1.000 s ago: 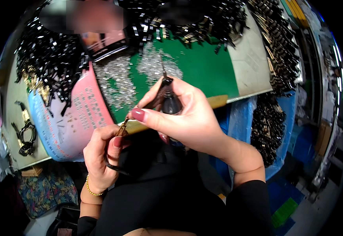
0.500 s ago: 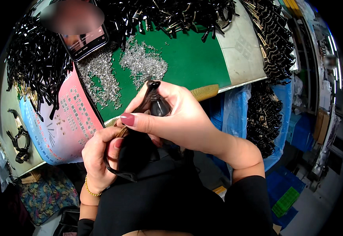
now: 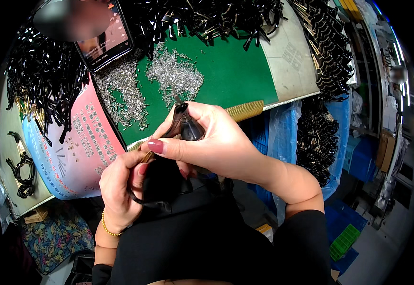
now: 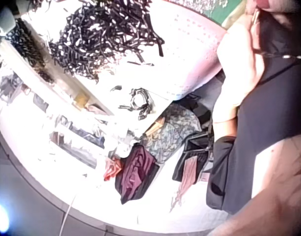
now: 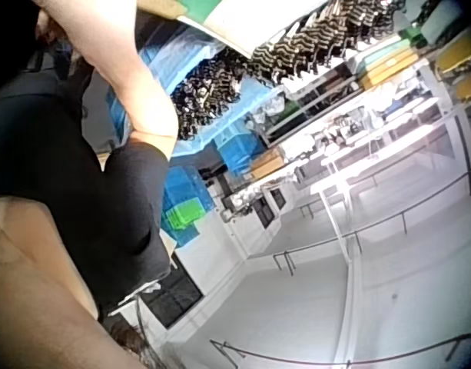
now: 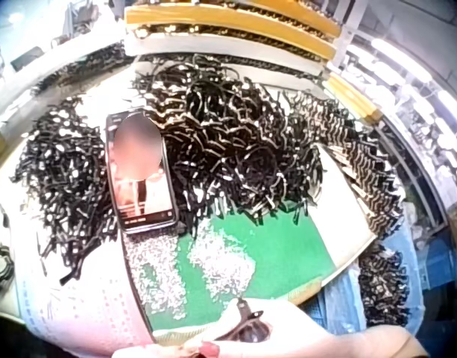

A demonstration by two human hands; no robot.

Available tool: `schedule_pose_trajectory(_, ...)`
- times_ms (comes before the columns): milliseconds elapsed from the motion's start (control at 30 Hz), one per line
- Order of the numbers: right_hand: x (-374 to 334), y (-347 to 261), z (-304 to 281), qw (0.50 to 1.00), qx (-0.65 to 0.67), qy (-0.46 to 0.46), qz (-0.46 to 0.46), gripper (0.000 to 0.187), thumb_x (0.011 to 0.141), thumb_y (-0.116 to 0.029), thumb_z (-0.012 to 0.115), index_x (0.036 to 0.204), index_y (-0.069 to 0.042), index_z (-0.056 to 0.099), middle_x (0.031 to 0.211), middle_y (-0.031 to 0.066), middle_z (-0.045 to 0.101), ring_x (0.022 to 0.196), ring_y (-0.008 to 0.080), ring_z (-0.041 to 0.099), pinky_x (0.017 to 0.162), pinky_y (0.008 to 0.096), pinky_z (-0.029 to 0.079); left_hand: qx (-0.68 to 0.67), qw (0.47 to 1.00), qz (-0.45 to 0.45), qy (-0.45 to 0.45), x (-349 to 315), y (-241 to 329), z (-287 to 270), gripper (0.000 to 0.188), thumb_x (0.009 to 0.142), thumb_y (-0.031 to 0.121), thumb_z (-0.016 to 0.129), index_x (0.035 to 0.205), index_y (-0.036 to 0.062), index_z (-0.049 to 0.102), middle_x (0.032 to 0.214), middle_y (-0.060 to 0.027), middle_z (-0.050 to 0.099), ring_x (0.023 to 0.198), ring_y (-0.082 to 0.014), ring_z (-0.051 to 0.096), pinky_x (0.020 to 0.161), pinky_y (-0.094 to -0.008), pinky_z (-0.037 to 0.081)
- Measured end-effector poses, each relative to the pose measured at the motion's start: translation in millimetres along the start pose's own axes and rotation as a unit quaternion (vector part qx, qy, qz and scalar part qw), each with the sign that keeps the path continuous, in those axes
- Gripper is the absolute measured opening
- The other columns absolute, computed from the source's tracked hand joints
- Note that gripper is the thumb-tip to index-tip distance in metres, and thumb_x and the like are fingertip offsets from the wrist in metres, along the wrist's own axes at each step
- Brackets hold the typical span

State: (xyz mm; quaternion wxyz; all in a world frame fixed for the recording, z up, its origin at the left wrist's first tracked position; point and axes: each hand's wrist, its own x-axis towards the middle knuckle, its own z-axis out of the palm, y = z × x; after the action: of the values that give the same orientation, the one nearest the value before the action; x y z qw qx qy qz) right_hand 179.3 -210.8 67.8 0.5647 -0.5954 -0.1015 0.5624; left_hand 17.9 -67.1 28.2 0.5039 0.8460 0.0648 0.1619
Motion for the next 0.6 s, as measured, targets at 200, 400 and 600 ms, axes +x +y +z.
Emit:
schedule_pose_trajectory(200,-15,-2,-23,0.897,-0.426,0.035,-0.113,0.026,0.091,-0.013,0.071,0.111,0.001,0.061,0.100,0.0100,0.060,0.070,0.0236,0.065,0.059,0.0306,0.050,0.025,0.994,-0.081,-0.072,-7,2,-7,0.021,0.092,-0.004,0.061,0.112,0.0008,0.064,0.090,-0.0116,0.068,0.074,-0.0286,0.066,0.071,-0.0367,0.051)
schedule_pose_trajectory(400,-13,-10,-31,0.658,-0.718,0.050,-0.219,0.038,0.090,-0.007,0.065,0.126,-0.014,0.060,0.086,0.0102,0.052,0.064,0.0208,0.063,0.050,0.0313,0.049,-0.117,0.967,-0.225,0.021,-5,-4,-2,0.021,0.110,0.019,0.043,0.115,0.0005,0.052,0.121,-0.0163,0.069,0.062,0.0006,0.045,0.062,-0.0194,0.054)
schedule_pose_trajectory(600,-11,-5,-38,0.659,-0.715,0.058,-0.227,0.042,0.086,-0.006,0.066,0.127,-0.017,0.062,0.084,0.0096,0.053,0.061,0.0214,0.063,0.048,0.0312,0.049,-0.161,0.965,-0.201,0.048,11,-1,13,0.019,0.110,0.018,0.043,0.111,0.0015,0.052,0.126,-0.0177,0.068,0.058,0.0000,0.042,0.052,-0.0168,0.039)
